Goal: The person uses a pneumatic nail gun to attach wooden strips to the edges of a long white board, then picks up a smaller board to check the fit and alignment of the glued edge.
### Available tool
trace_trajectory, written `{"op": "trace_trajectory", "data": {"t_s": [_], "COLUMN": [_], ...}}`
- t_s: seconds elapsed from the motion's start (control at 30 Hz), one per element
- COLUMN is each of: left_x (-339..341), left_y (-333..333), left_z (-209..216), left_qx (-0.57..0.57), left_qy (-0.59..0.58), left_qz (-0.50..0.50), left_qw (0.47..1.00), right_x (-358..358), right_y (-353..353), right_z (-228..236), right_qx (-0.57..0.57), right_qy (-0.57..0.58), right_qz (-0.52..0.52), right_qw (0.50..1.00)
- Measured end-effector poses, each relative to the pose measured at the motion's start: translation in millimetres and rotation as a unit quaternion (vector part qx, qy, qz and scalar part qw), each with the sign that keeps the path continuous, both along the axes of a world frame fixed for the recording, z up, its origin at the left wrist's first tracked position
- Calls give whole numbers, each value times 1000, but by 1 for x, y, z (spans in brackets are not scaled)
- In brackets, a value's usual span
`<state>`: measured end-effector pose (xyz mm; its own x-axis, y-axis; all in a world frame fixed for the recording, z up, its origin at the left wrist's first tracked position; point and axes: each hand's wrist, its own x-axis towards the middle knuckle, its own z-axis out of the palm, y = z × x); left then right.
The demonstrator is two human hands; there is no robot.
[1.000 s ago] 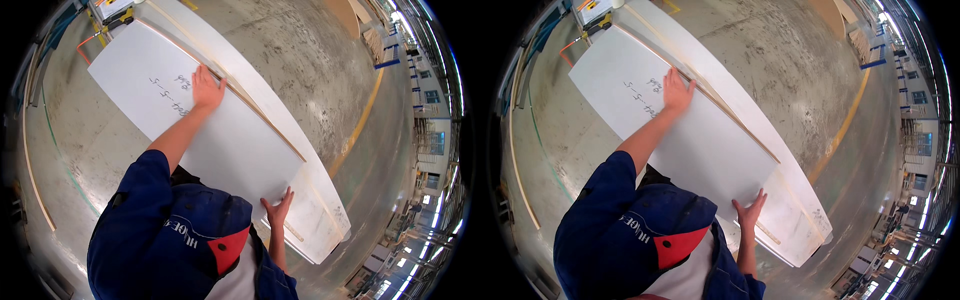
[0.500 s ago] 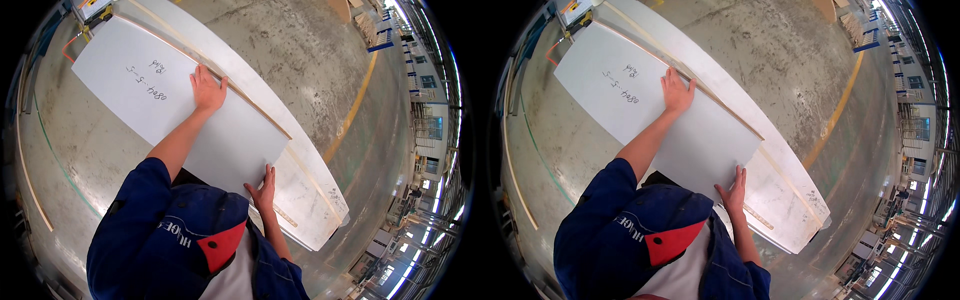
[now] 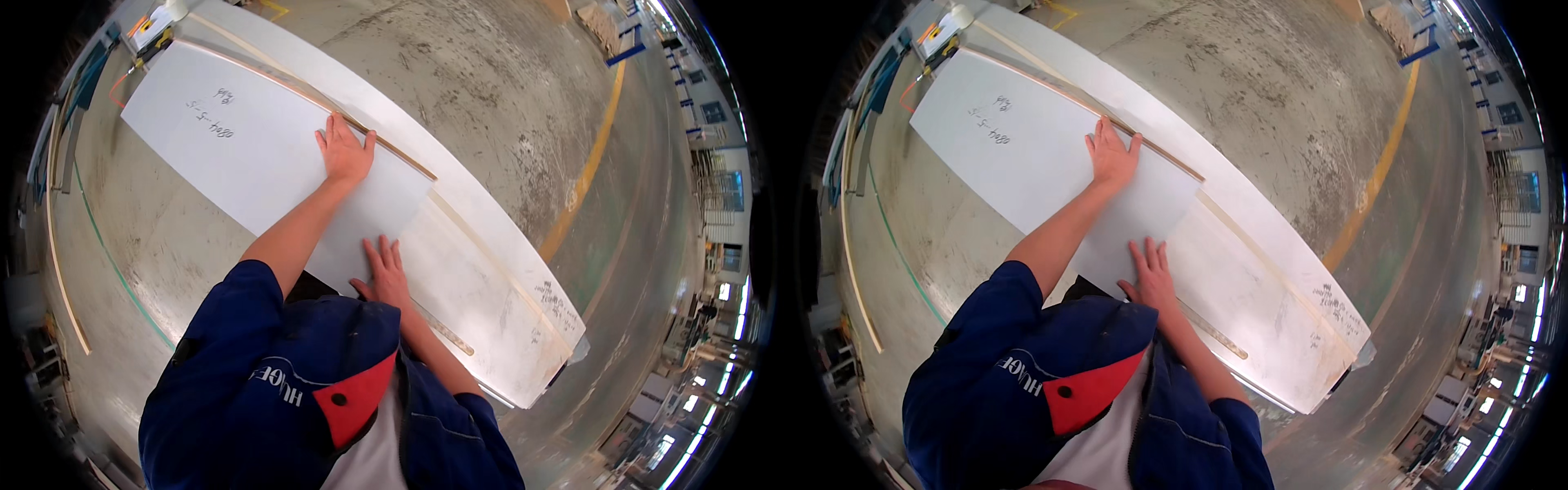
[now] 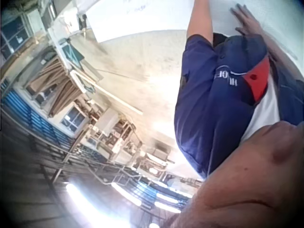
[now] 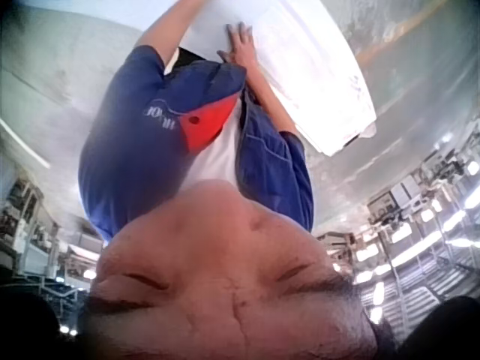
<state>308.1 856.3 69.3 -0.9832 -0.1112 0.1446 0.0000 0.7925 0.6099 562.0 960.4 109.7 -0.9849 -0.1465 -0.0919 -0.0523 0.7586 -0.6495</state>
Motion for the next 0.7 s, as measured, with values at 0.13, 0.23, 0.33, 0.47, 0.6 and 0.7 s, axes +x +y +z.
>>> {"op": "trace_trajectory", "data": {"t_s": [0.13,0.23,0.33,0.47,0.6,0.7], "left_x": [27,48,70,99,116,127], "left_y": [41,72,98,129,145,159], "left_z": [4,7,6,17,22,27], "left_qx": [0,-3,-13,-3,-16,-12], "left_qy": [-36,-54,-50,-71,-92,-112], "left_qz": [-1,-3,-21,-55,-68,-89], "left_qw": [999,999,998,996,993,990], "right_x": [1,4,5,4,10,11], "right_y": [6,9,13,15,10,11], "right_z": [-2,-5,-11,-29,-35,-46], "right_qx": [21,47,55,74,-61,-77], "right_qy": [35,55,92,169,146,153], "right_qz": [51,78,106,124,60,52], "right_qw": [998,994,989,975,986,984]}}
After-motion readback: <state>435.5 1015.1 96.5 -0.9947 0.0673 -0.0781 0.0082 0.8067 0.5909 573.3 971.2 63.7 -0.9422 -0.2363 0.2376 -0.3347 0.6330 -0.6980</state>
